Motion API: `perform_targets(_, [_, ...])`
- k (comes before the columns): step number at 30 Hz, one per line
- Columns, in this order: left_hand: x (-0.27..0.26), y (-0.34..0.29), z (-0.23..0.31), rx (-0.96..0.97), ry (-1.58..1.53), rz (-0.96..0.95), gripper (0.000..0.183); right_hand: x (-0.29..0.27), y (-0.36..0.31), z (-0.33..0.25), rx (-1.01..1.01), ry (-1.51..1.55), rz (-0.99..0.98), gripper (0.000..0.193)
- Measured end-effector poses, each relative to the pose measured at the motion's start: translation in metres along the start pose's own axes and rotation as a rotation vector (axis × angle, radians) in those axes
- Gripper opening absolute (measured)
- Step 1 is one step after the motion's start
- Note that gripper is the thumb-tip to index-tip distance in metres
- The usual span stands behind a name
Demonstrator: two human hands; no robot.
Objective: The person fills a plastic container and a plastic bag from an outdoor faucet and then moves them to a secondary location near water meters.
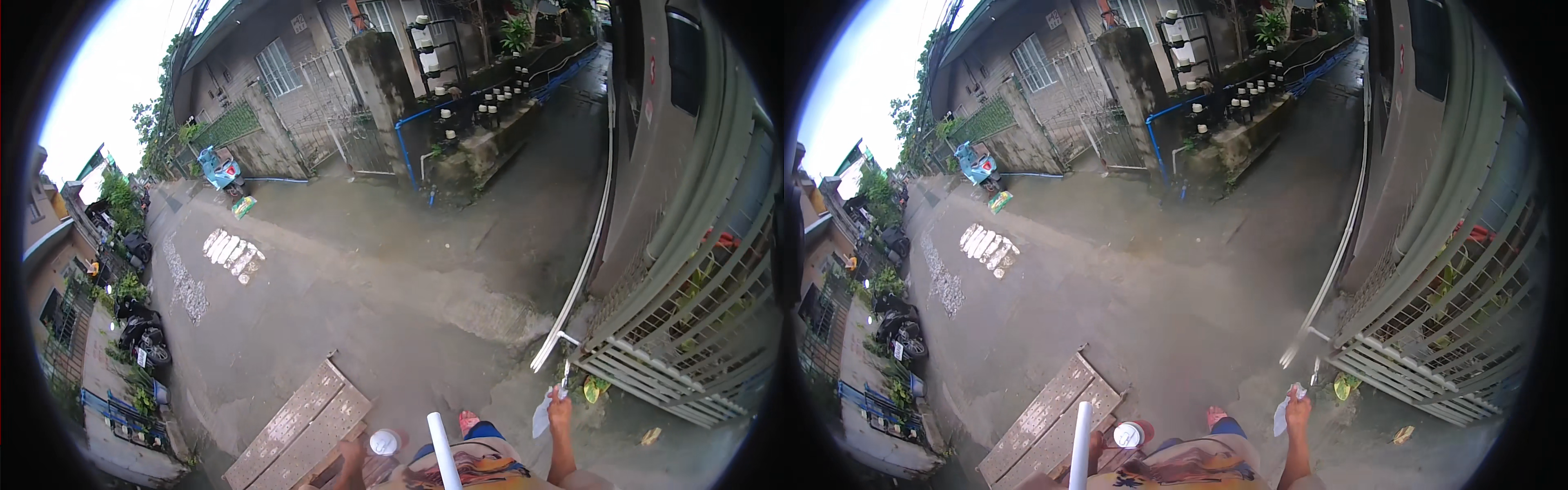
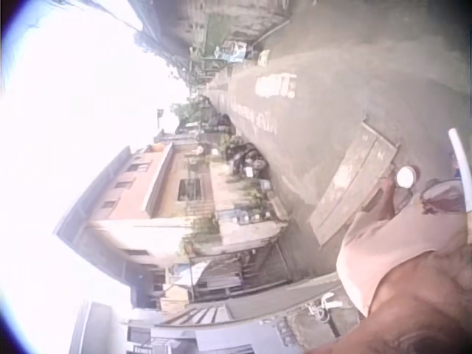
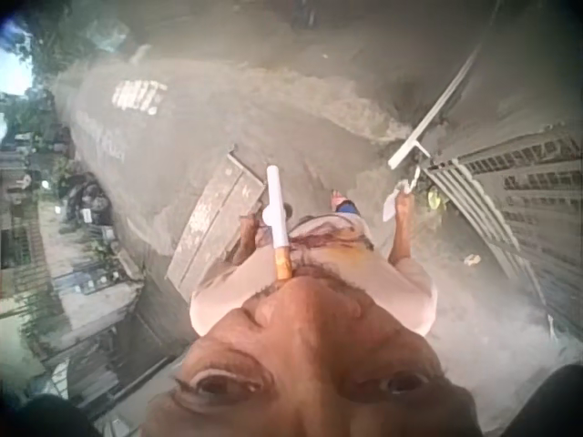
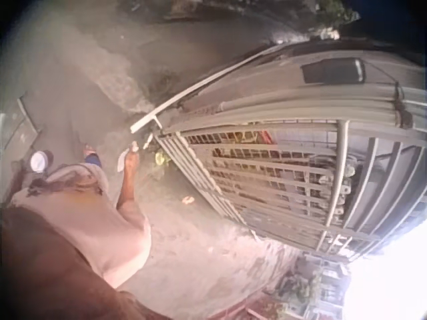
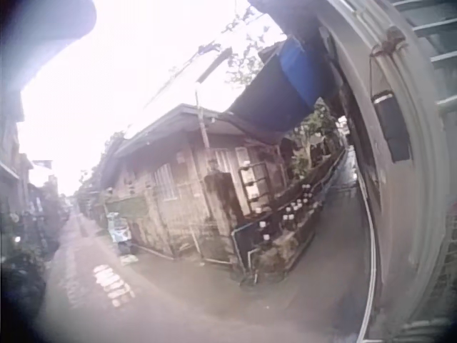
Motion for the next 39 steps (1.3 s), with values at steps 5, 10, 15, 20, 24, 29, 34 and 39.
perform_targets(5, [0.045, 0.03, 0.135, -0.109, -0.025, 0.02, 0.054, 0.056, 0.091, -0.067, -0.168, -0.024, 0.056, 0.038])
perform_targets(10, [0.155, 0.079, 0.277, 0.539, 0.214, -0.046, 0.016, 0.09, 0.178, -0.11, -0.034, 0.124, 0.067, 0.028])
perform_targets(15, [0.318, 0.11, 0.424, -0.2, -0.139, -0.422, 0.015, 0.131, 0.256, -0.061, 0.044, 0.18, 0.338, 0.027])
perform_targets(20, [0.418, 0.176, 0.521, 1.021, 0.625, -0.189, 0.017, 0.177, 0.313, -0.085, 0.367, -0.239, 0.437, 0.033])
perform_targets(24, [0.52, 0.162, 0.653, 0.367, 0.186, -0.338, 0.029, 0.206, 0.374, -0.142, 0.453, -0.057, 0.53, 0.05])
perform_targets(29, [0.623, 0.083, 0.88, 0.281, 0.054, -0.533, 0.056, 0.261, 0.486, -0.151, 0.68, -0.201, 0.483, 0.05])
perform_targets(34, [0.736, 0.088, 1.049, 0.341, 0.037, -0.51, 0.054, 0.355, 0.663, -0.12, 0.697, -0.004, 0.453, 0.035])
perform_targets(39, [0.831, 0.061, 1.223, 0.627, 0.15, -0.515, 0.049, 0.407, 0.85, -0.182, 0.349, 0.232, 0.464, 0.026])
Point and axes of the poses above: each hand's wrist, its own y-axis towards the middle knuckle, its own x-axis out of the palm, z = x × y, the point moved 2 cm from there along y, towards the middle knuckle, and after that the axes turned 14 degrees about -x, right-handed, at the moved point
